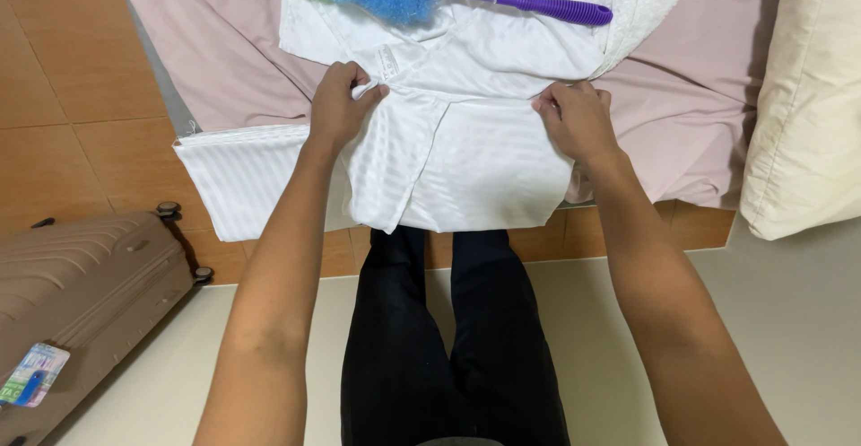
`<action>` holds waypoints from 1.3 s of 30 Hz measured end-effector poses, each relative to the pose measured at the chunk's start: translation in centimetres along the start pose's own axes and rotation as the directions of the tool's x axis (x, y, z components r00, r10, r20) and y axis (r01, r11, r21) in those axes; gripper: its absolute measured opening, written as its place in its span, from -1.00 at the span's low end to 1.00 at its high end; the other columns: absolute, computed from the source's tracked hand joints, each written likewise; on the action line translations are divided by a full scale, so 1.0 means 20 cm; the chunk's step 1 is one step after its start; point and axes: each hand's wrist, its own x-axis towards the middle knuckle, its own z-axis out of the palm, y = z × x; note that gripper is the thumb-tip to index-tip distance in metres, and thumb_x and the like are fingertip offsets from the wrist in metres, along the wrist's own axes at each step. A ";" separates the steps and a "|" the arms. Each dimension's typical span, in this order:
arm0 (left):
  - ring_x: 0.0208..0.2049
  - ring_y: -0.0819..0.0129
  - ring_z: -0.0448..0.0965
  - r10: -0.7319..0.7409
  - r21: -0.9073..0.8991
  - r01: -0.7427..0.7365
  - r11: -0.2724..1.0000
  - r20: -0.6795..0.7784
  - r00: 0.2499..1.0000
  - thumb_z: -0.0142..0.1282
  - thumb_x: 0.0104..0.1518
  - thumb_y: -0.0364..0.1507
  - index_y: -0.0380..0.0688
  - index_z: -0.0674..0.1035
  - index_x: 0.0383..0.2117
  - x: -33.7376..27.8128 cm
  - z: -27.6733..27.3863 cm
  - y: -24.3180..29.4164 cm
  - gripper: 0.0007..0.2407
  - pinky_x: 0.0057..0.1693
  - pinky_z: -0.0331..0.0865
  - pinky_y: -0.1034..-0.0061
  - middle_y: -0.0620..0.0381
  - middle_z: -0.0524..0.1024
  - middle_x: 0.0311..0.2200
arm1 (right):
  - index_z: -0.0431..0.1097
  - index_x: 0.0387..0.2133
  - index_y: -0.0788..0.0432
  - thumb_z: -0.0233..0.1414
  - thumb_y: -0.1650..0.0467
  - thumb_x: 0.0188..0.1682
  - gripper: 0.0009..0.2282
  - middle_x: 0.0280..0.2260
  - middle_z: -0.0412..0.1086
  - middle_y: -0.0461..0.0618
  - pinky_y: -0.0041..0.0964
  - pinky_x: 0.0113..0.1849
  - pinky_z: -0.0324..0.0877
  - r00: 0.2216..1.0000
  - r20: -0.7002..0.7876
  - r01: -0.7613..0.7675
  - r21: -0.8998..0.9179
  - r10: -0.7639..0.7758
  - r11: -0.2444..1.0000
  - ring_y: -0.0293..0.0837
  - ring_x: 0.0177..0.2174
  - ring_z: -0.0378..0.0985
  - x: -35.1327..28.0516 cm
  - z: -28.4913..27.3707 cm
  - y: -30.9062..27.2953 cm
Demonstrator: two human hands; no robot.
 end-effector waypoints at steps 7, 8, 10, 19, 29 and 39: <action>-0.26 0.15 0.46 -0.044 -0.070 0.040 0.997 -0.064 0.997 0.40 0.11 -0.30 -0.26 0.49 -0.30 -0.02 0.02 0.06 -0.68 -0.13 0.35 0.31 -0.01 0.47 -0.32 | 0.50 -0.24 0.17 0.11 0.29 0.11 -0.82 -0.16 0.44 0.03 0.00 0.05 0.03 0.969 -0.241 0.060 0.000 -0.058 0.998 0.07 -0.04 0.30 -0.05 0.12 0.07; -0.18 0.15 0.51 -0.026 -0.066 0.023 0.998 -0.050 0.998 0.43 0.05 -0.28 -0.25 0.51 -0.19 -0.02 0.00 0.08 -0.62 -0.08 0.36 0.31 -0.01 0.53 -0.24 | 0.49 -0.20 0.16 0.12 0.30 0.12 -0.82 -0.13 0.42 0.04 0.01 0.06 0.03 0.964 -0.249 0.087 -0.032 -0.093 0.996 0.08 -0.02 0.29 -0.06 0.13 0.08; -0.16 0.14 0.53 -0.105 0.007 0.105 0.994 0.034 0.994 0.42 0.04 -0.25 -0.20 0.54 -0.19 -0.01 -0.04 0.15 -0.63 -0.04 0.37 0.32 0.00 0.56 -0.21 | 0.47 -0.16 0.19 0.13 0.28 0.09 -0.78 -0.12 0.41 0.04 0.02 0.04 0.01 0.974 -0.216 0.067 -0.009 -0.067 0.998 0.09 -0.04 0.27 -0.06 0.10 0.07; -0.15 0.34 0.59 -0.058 -0.183 0.075 0.980 0.100 0.993 0.34 0.10 -0.34 -0.23 0.56 -0.23 -0.18 -0.18 0.23 -0.74 -0.02 0.42 0.49 0.09 0.60 -0.25 | 0.50 -0.26 0.18 0.23 0.29 0.00 -0.79 -0.21 0.47 -0.04 -0.07 0.10 0.05 0.978 -0.168 0.130 0.022 -0.125 0.991 0.04 -0.03 0.29 -0.19 -0.07 0.04; -0.31 0.35 0.41 -0.037 -0.023 0.047 0.999 0.324 0.945 0.31 0.11 -0.31 -0.20 0.60 -0.38 -0.43 -0.43 0.39 -0.79 -0.19 0.30 0.48 0.08 0.49 -0.36 | 0.54 -0.23 0.11 0.18 0.27 0.05 -0.82 -0.27 0.48 -0.04 0.00 0.06 0.10 0.953 -0.081 0.290 -0.047 -0.293 0.956 0.04 -0.03 0.37 -0.40 -0.21 0.05; -0.39 0.35 0.34 -0.270 0.083 0.376 0.923 0.836 0.478 0.30 0.13 -0.25 -0.21 0.49 -0.55 -0.93 -0.51 0.36 -0.70 -0.21 0.27 0.44 0.11 0.39 -0.52 | 0.61 -0.34 0.19 0.24 0.32 -0.13 -0.81 -0.44 0.53 -0.11 -0.33 -0.30 0.37 0.790 0.586 -0.424 0.308 0.181 0.852 -0.23 -0.37 0.46 -0.79 -0.42 -0.10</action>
